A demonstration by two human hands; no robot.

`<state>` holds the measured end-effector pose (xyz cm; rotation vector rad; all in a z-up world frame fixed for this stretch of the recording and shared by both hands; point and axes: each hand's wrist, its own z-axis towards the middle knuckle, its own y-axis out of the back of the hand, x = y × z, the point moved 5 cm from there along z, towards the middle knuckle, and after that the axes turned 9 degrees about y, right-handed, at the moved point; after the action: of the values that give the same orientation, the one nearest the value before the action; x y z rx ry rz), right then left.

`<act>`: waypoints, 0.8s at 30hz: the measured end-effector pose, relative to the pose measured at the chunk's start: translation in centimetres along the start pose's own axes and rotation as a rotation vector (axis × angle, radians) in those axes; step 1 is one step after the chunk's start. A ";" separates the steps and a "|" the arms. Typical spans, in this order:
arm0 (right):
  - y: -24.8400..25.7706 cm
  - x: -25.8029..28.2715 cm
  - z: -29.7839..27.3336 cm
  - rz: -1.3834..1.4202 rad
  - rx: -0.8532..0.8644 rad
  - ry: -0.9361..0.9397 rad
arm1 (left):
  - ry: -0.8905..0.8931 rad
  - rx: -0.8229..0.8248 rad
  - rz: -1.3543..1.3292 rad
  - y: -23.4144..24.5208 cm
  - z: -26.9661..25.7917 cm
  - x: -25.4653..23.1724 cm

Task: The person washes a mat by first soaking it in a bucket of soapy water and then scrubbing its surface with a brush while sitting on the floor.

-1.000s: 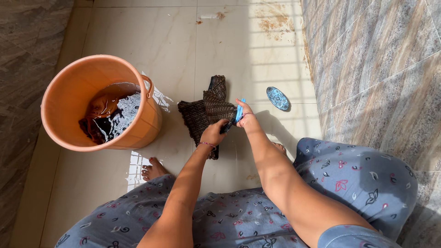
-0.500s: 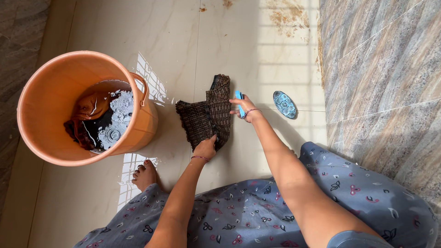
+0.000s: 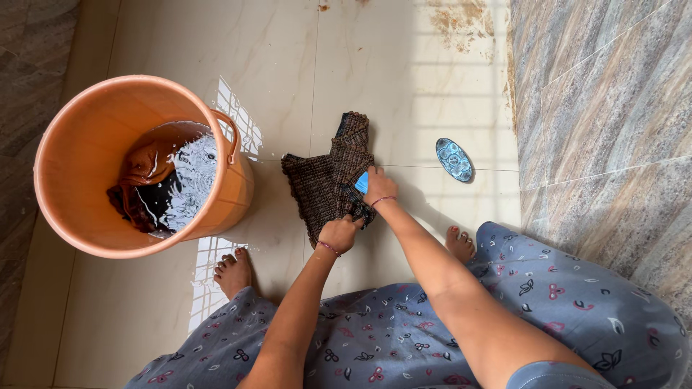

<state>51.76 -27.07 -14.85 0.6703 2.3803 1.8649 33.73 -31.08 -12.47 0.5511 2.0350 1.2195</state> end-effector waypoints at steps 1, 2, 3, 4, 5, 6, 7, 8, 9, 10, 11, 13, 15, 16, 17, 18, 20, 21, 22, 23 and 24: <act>0.9 0.1 -0.1 0.038 -0.003 0.058 | -0.001 0.038 -0.010 0.3 0.0 0.1; 1.6 0.2 -0.1 0.042 -0.002 0.055 | -0.002 0.041 -0.007 0.7 -0.3 -0.1; 2.0 0.8 0.1 0.007 0.066 0.171 | -0.046 0.062 0.021 0.9 -0.5 -0.4; 2.3 1.3 0.3 -0.032 0.136 0.289 | -0.088 0.080 0.045 1.1 -0.7 -1.0; 2.6 1.5 0.7 -0.034 0.138 0.289 | -0.087 0.081 0.042 1.5 -0.7 -1.1; 2.4 2.3 0.9 -0.112 0.176 0.411 | -0.108 0.131 0.055 1.6 -0.6 -1.3; 2.0 2.9 0.9 -0.191 0.212 0.532 | -0.129 0.182 0.067 1.7 -0.6 -1.6; 1.8 2.8 1.2 -0.192 0.208 0.531 | -0.130 0.179 0.070 2.1 -0.6 -1.6; 1.1 2.6 1.4 -0.166 0.291 0.475 | -0.145 0.232 0.084 2.2 -0.9 -1.7; 0.6 2.3 1.6 -0.142 0.376 0.420 | -0.158 0.283 0.094 2.4 -1.2 -1.6; 0.7 2.1 1.9 -0.145 0.374 0.422 | -0.157 0.279 0.094 2.9 -1.1 -1.2; 0.1 1.4 1.3 -0.138 0.530 0.338 | -0.125 0.346 0.051 3.2 -1.7 -0.1; 0.7 1.2 0.9 -0.138 0.561 0.337 | -0.082 0.331 0.048 3.8 -1.6 1.1; 0.9 1.1 0.5 -0.139 0.596 0.331 | -0.043 0.318 0.042 4.0 -1.5 1.7; 1.1 1.0 0.3 -0.141 0.596 0.331 | -0.043 0.318 0.041 4.0 -1.4 2.2; 1.3 0.8 0.0 -0.080 0.588 0.328 | -0.015 0.269 0.050 4.3 -1.1 2.8; 1.0 0.2 -0.4 -0.020 0.576 0.320 | 0.009 0.218 0.060 4.4 -0.7 3.3; 0.6 0.0 -0.6 0.054 0.555 0.341 | 0.037 0.196 0.070 4.4 -0.5 3.5; 0.0 -0.3 -0.8 0.127 0.533 0.363 | 0.067 0.174 0.081 4.5 -0.2 3.8; -0.6 -0.8 -0.8 0.125 0.530 0.361 | 0.064 0.171 0.081 4.5 0.0 3.9; -1.0 -1.1 -1.0 0.126 0.449 0.404 | 0.093 0.152 0.045 4.4 0.1 4.1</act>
<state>52.16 -28.54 -15.76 0.5095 3.1380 1.6437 31.09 -26.31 -10.01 0.6259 2.2183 1.1414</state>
